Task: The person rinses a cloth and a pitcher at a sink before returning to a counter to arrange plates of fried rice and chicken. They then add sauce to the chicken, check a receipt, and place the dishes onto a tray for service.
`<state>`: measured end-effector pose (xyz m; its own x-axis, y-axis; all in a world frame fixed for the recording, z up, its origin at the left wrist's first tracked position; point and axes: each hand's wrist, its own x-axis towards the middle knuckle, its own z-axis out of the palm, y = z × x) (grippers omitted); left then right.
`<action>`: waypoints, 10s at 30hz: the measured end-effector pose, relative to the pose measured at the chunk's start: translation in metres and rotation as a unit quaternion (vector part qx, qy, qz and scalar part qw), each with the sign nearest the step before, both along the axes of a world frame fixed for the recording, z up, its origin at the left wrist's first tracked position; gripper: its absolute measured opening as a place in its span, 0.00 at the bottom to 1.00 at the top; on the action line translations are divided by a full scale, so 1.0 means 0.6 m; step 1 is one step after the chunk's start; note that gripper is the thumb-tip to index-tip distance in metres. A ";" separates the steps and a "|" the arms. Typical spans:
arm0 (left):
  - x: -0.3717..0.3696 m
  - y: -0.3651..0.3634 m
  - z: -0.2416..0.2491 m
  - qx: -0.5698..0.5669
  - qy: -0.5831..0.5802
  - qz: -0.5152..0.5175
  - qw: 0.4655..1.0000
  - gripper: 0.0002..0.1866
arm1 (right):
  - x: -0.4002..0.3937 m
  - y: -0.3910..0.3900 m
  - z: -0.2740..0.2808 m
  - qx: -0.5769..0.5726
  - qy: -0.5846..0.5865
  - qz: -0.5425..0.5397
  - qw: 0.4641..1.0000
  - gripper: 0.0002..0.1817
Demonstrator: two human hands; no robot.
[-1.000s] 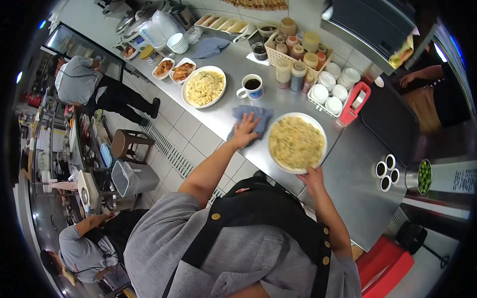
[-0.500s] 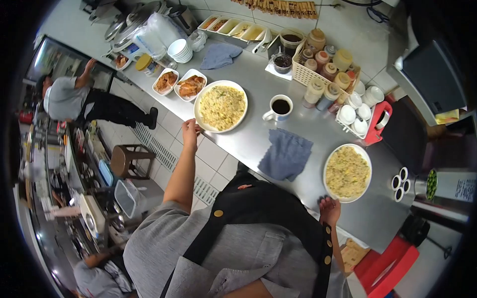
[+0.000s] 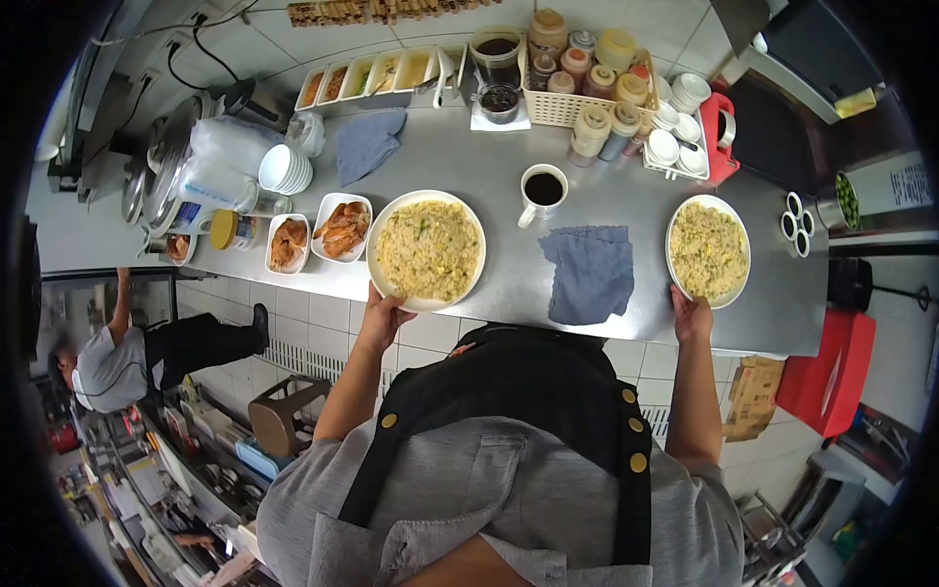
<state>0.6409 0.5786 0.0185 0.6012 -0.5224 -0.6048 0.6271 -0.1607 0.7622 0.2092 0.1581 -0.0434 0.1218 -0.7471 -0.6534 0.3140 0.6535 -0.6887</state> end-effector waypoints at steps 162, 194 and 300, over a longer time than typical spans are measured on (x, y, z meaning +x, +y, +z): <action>-0.111 -0.078 0.181 0.347 -0.621 -0.152 0.686 0.17 | -0.269 0.049 -0.366 -0.387 0.406 0.707 0.432 0.15; -0.122 -0.138 0.122 0.205 -0.574 -0.105 0.785 0.22 | -0.269 0.074 -0.380 -0.400 0.439 0.587 0.550 0.16; -0.325 -0.495 0.145 0.014 -0.687 -0.430 0.585 0.21 | 0.078 0.203 0.171 -0.117 -0.036 0.283 0.951 0.23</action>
